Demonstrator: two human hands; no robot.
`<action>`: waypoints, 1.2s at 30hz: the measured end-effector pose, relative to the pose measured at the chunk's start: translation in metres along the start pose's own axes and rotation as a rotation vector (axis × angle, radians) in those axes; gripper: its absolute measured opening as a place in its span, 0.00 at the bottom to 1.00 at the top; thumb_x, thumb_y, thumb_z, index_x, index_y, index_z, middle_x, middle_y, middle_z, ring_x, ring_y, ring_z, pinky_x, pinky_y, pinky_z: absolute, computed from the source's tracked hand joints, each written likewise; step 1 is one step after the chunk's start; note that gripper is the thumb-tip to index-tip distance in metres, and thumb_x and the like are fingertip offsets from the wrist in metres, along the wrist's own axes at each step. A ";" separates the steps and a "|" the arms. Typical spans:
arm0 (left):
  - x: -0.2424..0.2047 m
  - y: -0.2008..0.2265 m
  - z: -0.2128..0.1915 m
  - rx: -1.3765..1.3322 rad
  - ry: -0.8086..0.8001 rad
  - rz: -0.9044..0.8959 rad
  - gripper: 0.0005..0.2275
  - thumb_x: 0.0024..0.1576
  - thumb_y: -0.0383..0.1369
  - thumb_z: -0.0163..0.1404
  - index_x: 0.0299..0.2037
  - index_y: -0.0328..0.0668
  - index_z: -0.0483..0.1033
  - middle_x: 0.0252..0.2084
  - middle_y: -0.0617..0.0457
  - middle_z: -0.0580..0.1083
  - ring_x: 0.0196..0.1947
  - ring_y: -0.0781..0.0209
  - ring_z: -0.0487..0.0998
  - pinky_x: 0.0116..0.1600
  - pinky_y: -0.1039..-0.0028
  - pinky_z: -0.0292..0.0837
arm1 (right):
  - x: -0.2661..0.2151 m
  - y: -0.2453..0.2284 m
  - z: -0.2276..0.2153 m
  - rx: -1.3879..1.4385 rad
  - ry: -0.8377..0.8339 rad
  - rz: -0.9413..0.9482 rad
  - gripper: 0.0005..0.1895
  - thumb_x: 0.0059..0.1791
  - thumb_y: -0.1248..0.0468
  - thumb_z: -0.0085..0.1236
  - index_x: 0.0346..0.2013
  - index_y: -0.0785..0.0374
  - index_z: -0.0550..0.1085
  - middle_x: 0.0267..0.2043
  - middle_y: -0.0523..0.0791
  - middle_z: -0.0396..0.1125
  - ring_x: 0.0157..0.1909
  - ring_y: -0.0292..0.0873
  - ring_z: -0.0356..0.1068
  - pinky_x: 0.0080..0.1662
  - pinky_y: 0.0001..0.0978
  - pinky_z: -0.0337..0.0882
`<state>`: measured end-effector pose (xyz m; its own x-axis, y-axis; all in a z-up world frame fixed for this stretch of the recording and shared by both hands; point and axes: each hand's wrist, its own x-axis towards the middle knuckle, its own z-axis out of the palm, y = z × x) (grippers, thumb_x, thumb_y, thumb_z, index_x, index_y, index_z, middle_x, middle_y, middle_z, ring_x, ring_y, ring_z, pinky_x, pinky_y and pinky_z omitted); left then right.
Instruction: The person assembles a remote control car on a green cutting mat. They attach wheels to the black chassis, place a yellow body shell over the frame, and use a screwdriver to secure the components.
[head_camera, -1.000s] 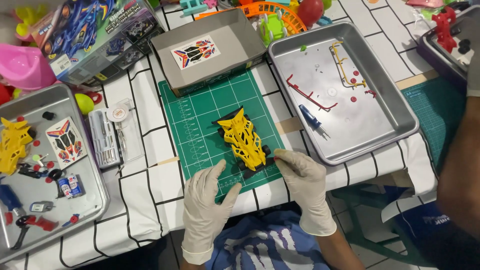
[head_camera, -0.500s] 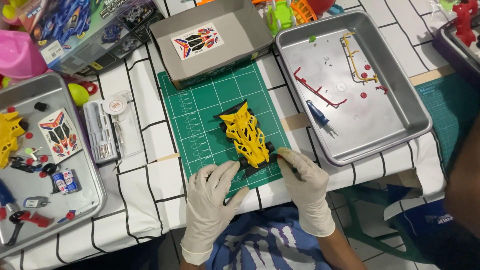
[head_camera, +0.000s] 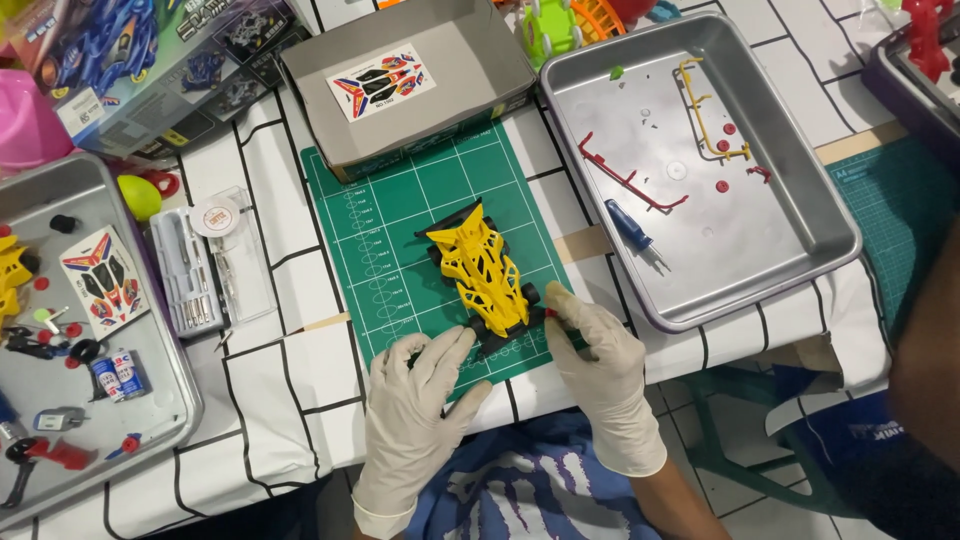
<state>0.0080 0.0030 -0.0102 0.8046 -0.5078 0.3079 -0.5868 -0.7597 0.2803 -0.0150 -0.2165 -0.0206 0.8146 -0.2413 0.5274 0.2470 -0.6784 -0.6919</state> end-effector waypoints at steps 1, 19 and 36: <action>0.000 -0.001 0.001 0.001 0.000 0.002 0.23 0.59 0.51 0.51 0.61 0.51 0.74 0.58 0.62 0.75 0.50 0.53 0.69 0.48 0.62 0.65 | 0.000 0.002 0.001 0.000 0.002 0.000 0.18 0.47 0.79 0.63 0.51 0.67 0.77 0.50 0.49 0.76 0.47 0.43 0.79 0.53 0.29 0.81; -0.003 -0.003 0.004 0.015 -0.011 -0.015 0.24 0.61 0.53 0.46 0.63 0.54 0.72 0.60 0.64 0.74 0.51 0.55 0.69 0.51 0.63 0.64 | -0.002 0.008 0.001 -0.070 0.018 -0.033 0.27 0.47 0.75 0.66 0.60 0.63 0.71 0.44 0.46 0.78 0.44 0.41 0.77 0.51 0.30 0.78; -0.001 0.001 0.000 -0.042 0.019 -0.013 0.23 0.60 0.51 0.49 0.61 0.50 0.74 0.59 0.62 0.75 0.50 0.54 0.68 0.47 0.62 0.65 | -0.009 0.013 -0.005 0.074 -0.063 0.149 0.25 0.48 0.73 0.60 0.60 0.58 0.72 0.45 0.46 0.75 0.46 0.39 0.79 0.54 0.28 0.80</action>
<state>0.0065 0.0032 -0.0106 0.8103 -0.4901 0.3213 -0.5802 -0.7482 0.3218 -0.0215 -0.2261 -0.0317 0.8758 -0.2898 0.3861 0.1572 -0.5850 -0.7957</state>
